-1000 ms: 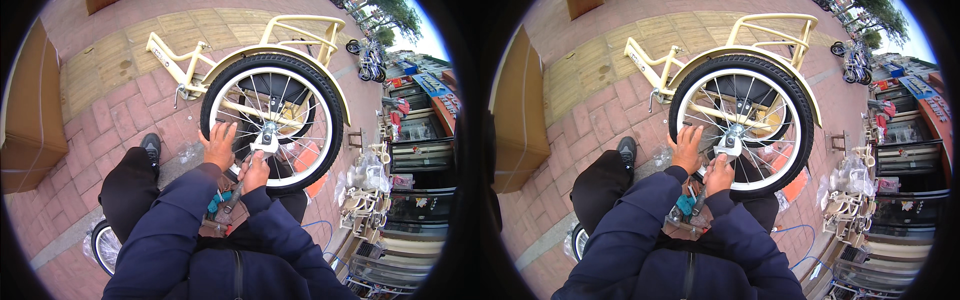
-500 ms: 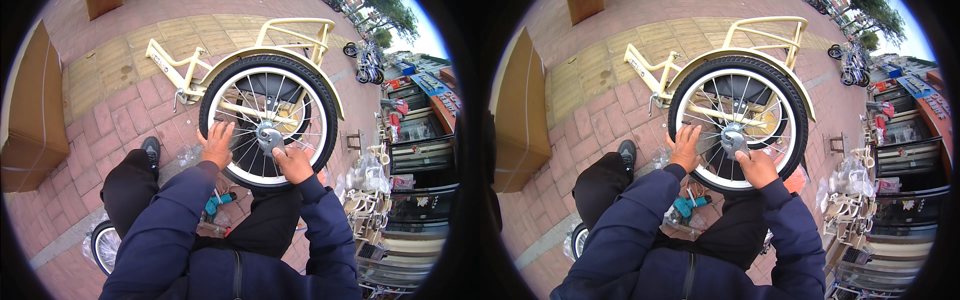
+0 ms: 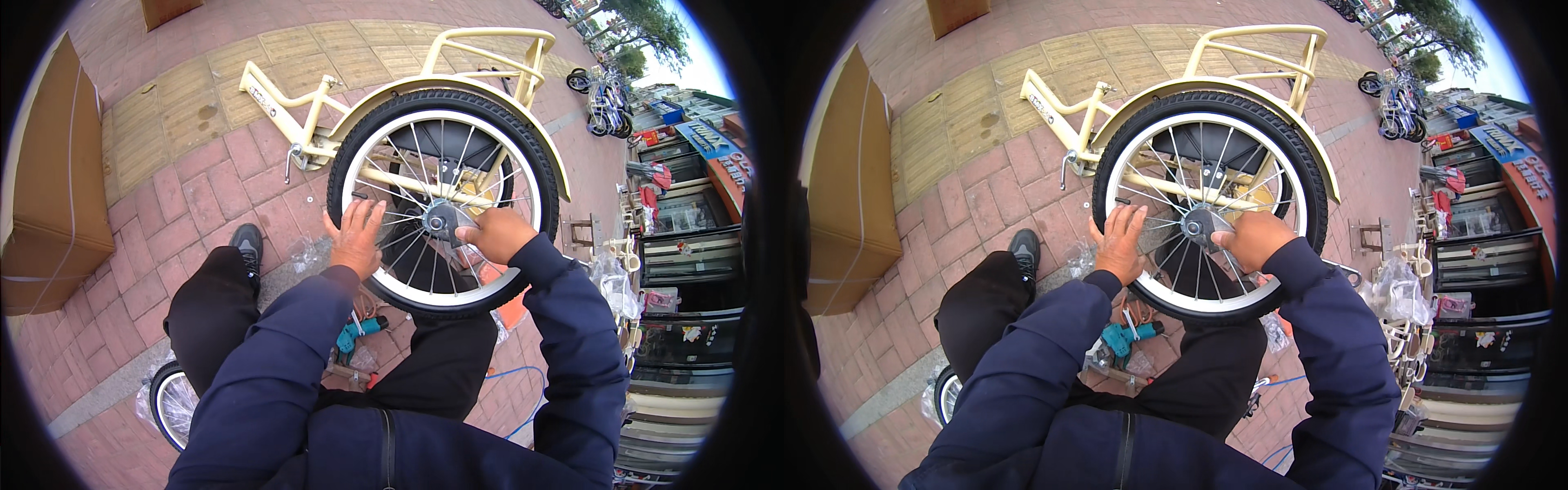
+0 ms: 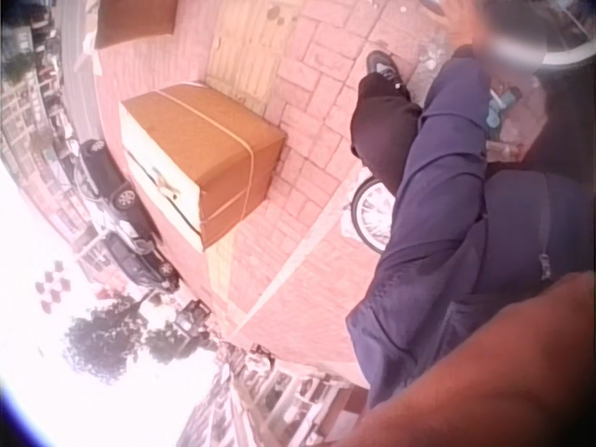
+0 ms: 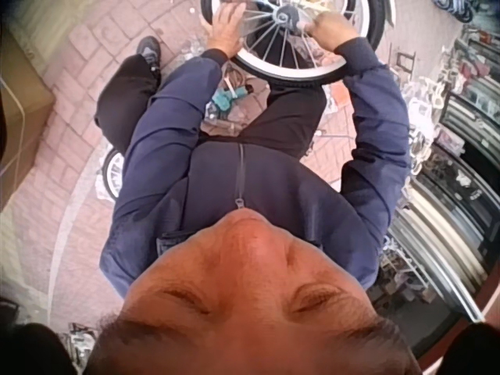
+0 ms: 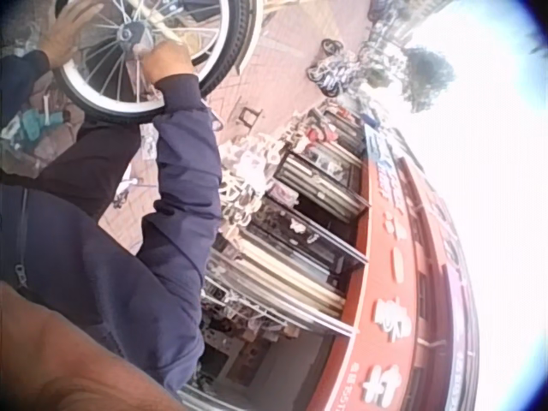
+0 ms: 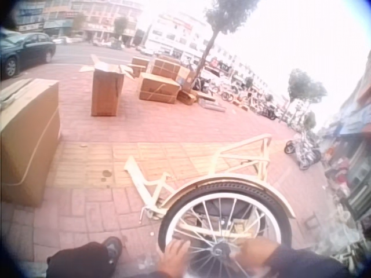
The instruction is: The person assembles a tricycle by attaching a rear fender, installing a rear wheel, and tightening the axle nuts. They use a cordless drill and a wrench to secure components.
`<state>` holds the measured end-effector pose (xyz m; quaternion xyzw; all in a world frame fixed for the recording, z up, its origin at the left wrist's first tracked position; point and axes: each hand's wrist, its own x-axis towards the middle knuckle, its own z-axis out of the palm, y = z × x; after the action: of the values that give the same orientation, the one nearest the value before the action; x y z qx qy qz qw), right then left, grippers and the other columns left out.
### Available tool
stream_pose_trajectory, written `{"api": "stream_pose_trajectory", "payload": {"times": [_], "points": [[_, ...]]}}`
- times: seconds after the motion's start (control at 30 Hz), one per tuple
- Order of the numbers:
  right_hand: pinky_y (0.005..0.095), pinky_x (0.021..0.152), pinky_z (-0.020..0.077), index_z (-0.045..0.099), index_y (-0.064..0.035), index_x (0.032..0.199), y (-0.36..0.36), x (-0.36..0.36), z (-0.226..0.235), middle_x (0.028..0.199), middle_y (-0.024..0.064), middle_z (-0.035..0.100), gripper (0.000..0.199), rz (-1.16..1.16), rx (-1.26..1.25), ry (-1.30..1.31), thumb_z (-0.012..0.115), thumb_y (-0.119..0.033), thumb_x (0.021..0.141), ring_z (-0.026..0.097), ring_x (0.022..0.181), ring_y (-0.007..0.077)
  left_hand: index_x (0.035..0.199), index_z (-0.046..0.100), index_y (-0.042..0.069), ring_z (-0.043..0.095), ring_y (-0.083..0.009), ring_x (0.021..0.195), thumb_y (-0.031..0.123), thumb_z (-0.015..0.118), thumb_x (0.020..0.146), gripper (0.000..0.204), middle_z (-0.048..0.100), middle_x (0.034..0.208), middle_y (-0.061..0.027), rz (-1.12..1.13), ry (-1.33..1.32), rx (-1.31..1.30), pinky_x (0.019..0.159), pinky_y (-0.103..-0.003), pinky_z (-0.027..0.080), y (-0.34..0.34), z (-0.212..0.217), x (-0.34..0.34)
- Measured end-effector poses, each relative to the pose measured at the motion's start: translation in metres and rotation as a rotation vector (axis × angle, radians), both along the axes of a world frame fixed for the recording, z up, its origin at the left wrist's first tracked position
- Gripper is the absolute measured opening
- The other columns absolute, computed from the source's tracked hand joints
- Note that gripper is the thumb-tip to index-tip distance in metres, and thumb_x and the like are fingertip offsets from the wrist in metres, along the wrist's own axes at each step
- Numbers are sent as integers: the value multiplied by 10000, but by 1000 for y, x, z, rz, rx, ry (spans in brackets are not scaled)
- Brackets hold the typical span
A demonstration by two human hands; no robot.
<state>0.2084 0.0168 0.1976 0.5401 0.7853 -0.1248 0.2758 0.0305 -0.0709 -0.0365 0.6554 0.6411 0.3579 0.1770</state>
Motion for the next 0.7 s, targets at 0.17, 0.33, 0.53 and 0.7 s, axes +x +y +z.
{"api": "stream_pose_trajectory", "payload": {"times": [0.17,0.33,0.53,0.7], "points": [[492,746,511,704,23,784,-8,11,-6,715,235,656,544,8,44,136,553,-465,970,667,745,413,1487,374,230,342,-278,1400,57,768,624,965,407,1424,-46,9,39,-38,1091,-755,154,-1,5,0],[465,646,486,662,27,720,-58,19,-51,650,197,636,550,-285,181,438,564,-444,986,637,620,362,1494,375,231,365,-271,1379,43,755,635,958,431,1408,-35,1,8,8,1076,-760,167,5,4,-4],[303,425,387,478,-55,861,-122,-88,-178,545,5,397,562,-1351,191,1711,435,-593,1019,390,407,153,1486,391,237,379,-266,1376,69,742,670,904,443,1407,-30,37,20,7,1080,-756,159,2,-2,3],[308,432,400,489,-35,916,-133,-99,-183,589,46,457,590,-1293,176,1805,405,-610,1019,450,457,166,1478,399,236,379,-264,1376,81,748,675,890,455,1394,-35,13,26,39,1080,-760,158,5,-3,-5]]}}
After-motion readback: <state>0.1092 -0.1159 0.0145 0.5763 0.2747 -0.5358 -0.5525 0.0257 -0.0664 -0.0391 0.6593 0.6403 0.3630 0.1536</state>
